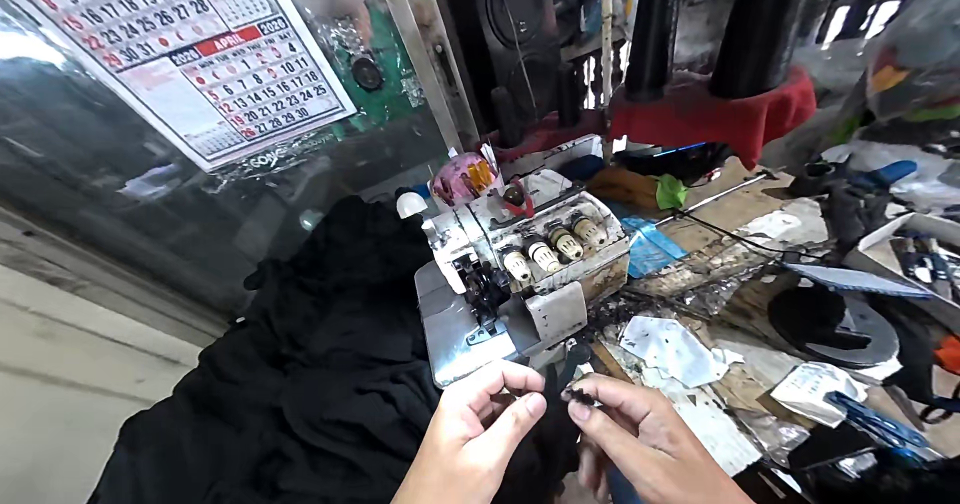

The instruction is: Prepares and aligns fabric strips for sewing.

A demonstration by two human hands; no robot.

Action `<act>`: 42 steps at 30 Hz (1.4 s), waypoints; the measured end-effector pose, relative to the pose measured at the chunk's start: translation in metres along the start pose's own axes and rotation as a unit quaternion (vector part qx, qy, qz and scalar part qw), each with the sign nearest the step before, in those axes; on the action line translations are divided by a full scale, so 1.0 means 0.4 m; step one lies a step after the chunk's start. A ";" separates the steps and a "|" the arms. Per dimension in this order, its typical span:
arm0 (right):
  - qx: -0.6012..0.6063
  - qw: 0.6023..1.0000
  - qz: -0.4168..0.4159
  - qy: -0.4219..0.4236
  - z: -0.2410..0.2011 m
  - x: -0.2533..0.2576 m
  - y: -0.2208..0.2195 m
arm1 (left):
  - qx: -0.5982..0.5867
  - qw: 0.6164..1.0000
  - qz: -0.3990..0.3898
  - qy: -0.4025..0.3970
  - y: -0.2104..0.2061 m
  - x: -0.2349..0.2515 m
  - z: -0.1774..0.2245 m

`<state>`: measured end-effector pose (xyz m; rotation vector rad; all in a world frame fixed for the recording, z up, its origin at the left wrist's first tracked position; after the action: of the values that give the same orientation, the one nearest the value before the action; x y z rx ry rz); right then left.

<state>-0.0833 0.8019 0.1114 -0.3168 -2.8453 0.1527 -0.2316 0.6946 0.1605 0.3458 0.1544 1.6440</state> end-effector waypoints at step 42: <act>-0.086 0.975 0.164 0.122 -0.016 -0.034 -0.032 | 0.220 0.974 0.053 -0.010 -0.042 -0.057 0.014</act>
<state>-0.0712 0.7867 0.1159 -0.7859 -2.5481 -0.0656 -0.2123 0.6732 0.1576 0.7170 0.4974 1.7030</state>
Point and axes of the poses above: each hand's wrist, its own x-axis towards the middle knuckle, its own y-axis out of the back of the hand, z = x × y, the point moved 5 cm from there along x, towards the middle knuckle, and after that the axes turned 15 degrees about -z, right-handed, at the moved point
